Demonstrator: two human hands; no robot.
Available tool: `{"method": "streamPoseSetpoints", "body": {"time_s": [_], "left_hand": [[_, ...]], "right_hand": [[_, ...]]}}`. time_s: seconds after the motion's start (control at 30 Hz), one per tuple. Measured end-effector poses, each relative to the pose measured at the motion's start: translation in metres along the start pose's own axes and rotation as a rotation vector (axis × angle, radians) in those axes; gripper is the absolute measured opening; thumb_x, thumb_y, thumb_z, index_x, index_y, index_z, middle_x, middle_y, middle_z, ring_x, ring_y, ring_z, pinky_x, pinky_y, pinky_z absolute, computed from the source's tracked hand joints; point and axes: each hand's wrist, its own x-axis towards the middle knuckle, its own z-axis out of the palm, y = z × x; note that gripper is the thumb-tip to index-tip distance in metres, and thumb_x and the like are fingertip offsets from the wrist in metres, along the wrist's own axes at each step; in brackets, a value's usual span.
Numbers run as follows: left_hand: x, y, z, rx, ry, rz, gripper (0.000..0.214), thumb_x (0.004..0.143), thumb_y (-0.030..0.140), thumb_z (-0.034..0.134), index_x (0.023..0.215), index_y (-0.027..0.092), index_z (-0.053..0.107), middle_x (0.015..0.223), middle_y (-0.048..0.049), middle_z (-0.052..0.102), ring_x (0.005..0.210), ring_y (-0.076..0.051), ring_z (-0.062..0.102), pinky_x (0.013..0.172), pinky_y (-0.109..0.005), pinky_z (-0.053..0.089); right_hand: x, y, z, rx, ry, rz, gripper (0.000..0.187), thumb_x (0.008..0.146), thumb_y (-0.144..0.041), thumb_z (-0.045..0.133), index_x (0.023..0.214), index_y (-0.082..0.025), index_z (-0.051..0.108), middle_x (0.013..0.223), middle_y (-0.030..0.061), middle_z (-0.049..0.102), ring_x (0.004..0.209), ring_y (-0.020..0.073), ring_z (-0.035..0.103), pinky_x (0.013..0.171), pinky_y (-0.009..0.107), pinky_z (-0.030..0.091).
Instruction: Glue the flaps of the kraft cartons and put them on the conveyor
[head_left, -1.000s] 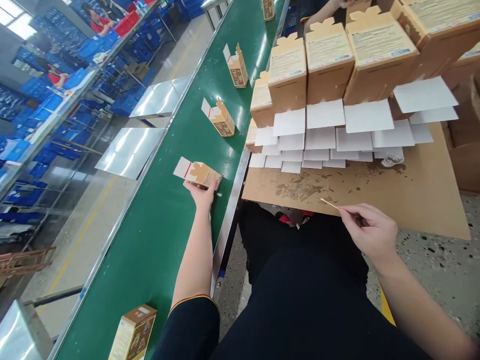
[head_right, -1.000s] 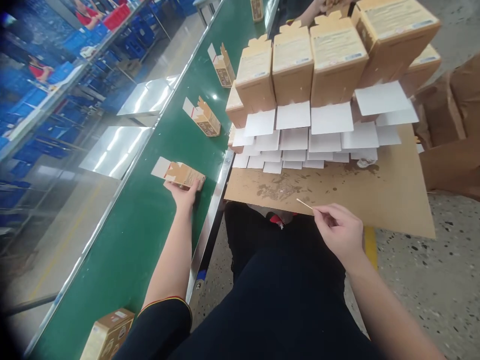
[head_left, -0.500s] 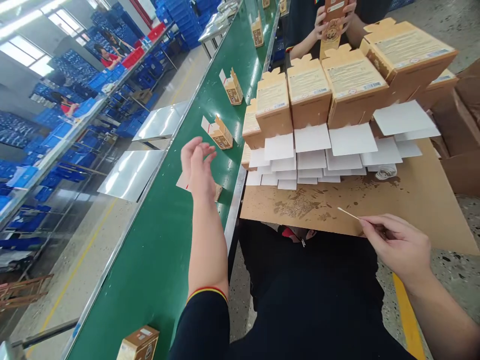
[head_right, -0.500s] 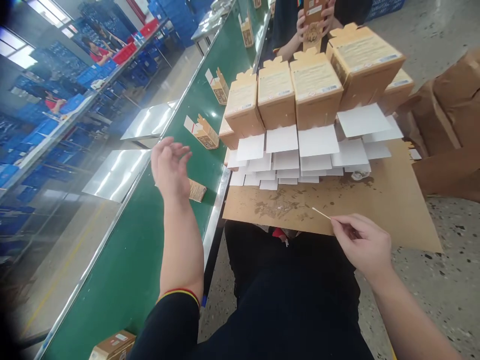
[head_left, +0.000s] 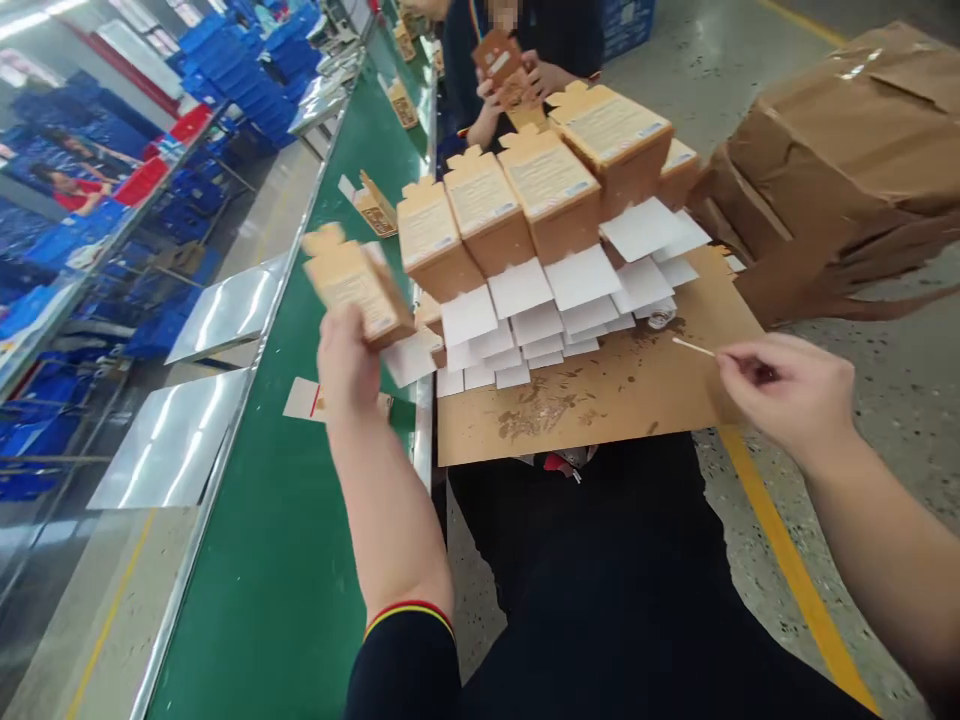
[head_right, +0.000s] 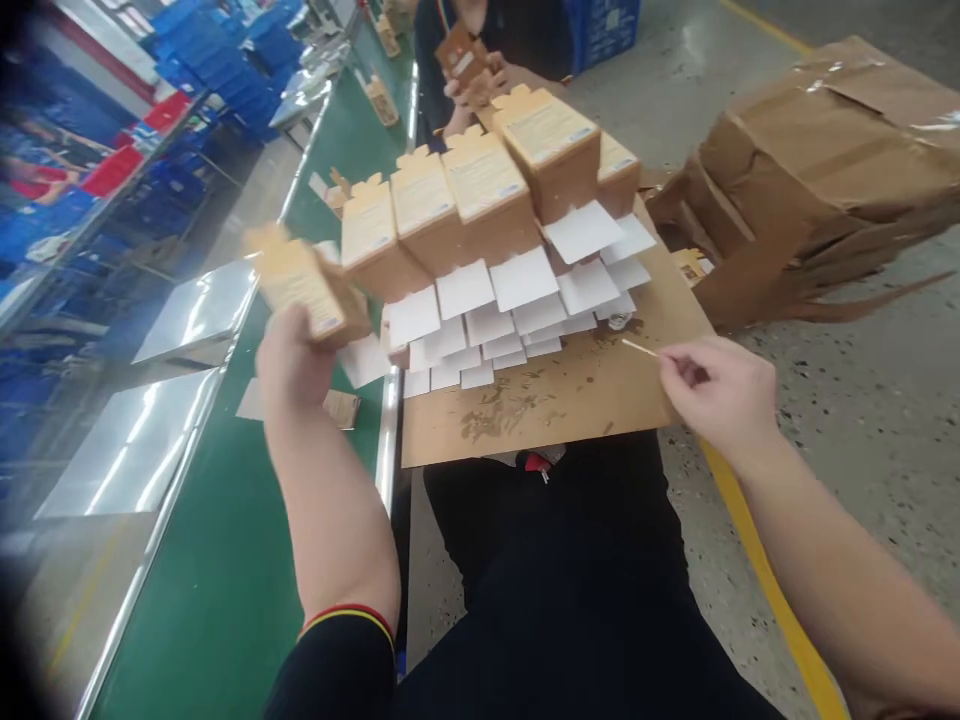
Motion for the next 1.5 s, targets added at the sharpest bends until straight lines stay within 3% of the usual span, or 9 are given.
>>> {"method": "streamPoseSetpoints", "body": {"time_s": [0.13,0.27,0.37,0.5,0.63,0.8,0.97,1.1,1.5], "left_hand": [[-0.077,-0.002,-0.03,-0.158,-0.057,-0.031,0.059,0.085,0.054,0.09,0.137,0.029,0.076,0.154,-0.0083,0.076,0.161,-0.039,0.06,0.13,-0.057,0.057],[-0.154,-0.037,-0.016,-0.145,-0.05,-0.199,0.081,0.075,0.056,0.103,0.146,0.032,0.073,0.162,-0.0128,0.071,0.164,-0.041,0.057,0.131,-0.058,0.055],[-0.183,-0.071,0.001,-0.093,-0.042,-0.253,0.088,0.072,0.059,0.107,0.147,0.032,0.07,0.158,-0.0147,0.073,0.159,-0.038,0.062,0.133,-0.056,0.052],[-0.193,-0.096,0.009,-0.041,-0.018,-0.229,0.099,0.067,0.06,0.111,0.147,0.031,0.062,0.15,-0.0156,0.074,0.147,-0.036,0.071,0.127,-0.054,0.057],[-0.197,-0.097,0.007,0.038,-0.064,-0.24,0.096,0.068,0.062,0.11,0.141,0.029,0.057,0.143,-0.0147,0.075,0.138,-0.035,0.076,0.123,-0.054,0.06],[-0.199,-0.093,0.006,0.133,-0.115,-0.23,0.102,0.069,0.073,0.105,0.144,0.03,0.052,0.147,-0.0154,0.071,0.143,-0.036,0.073,0.124,-0.055,0.06],[-0.197,-0.09,0.004,0.145,-0.144,-0.226,0.099,0.071,0.069,0.105,0.143,0.029,0.051,0.146,-0.016,0.072,0.14,-0.035,0.075,0.122,-0.056,0.061],[-0.202,-0.088,0.005,0.197,-0.129,-0.219,0.091,0.071,0.063,0.106,0.139,0.026,0.057,0.143,-0.0174,0.074,0.136,-0.036,0.077,0.122,-0.057,0.06],[-0.22,-0.084,0.013,0.418,-0.105,-0.22,0.068,0.074,0.048,0.103,0.127,0.022,0.07,0.131,-0.0183,0.08,0.129,-0.04,0.08,0.118,-0.06,0.062]], "right_hand": [[0.039,0.014,0.008,-0.215,-0.271,0.037,0.02,0.093,-0.019,0.061,0.079,-0.02,0.075,0.077,0.0074,0.071,0.074,0.0192,0.066,0.071,0.03,0.05],[0.071,0.021,0.029,-0.365,-0.523,-0.014,0.025,0.099,-0.017,0.057,0.081,-0.017,0.073,0.085,0.0125,0.07,0.079,0.0219,0.063,0.074,0.033,0.048],[0.083,0.031,0.034,-0.408,-0.577,-0.07,0.026,0.1,-0.016,0.056,0.085,-0.014,0.076,0.086,0.0141,0.07,0.079,0.0235,0.063,0.074,0.035,0.048],[0.065,0.034,0.028,-0.323,-0.419,-0.074,0.023,0.097,-0.019,0.059,0.083,-0.018,0.077,0.082,0.0116,0.071,0.077,0.0249,0.065,0.07,0.037,0.049],[0.002,-0.01,0.043,0.065,-0.272,-0.116,0.022,0.102,-0.024,0.063,0.09,-0.023,0.082,0.075,0.0039,0.073,0.065,0.02,0.064,0.06,0.034,0.051],[-0.066,-0.093,0.103,0.41,-0.424,-0.171,0.027,0.105,-0.013,0.061,0.091,-0.025,0.08,0.078,0.0028,0.072,0.066,0.0171,0.062,0.063,0.031,0.053],[-0.076,-0.112,0.141,0.39,-0.513,-0.242,0.03,0.105,-0.009,0.056,0.084,-0.023,0.074,0.077,0.0037,0.063,0.071,0.0189,0.058,0.069,0.032,0.051],[-0.071,-0.104,0.134,0.368,-0.505,-0.222,0.029,0.105,-0.01,0.056,0.086,-0.022,0.075,0.079,0.0046,0.064,0.071,0.0194,0.059,0.068,0.032,0.051],[-0.072,-0.084,0.07,0.4,-0.334,0.042,0.024,0.104,-0.021,0.066,0.087,-0.027,0.082,0.07,0.0006,0.067,0.057,0.015,0.055,0.056,0.032,0.051]]}}
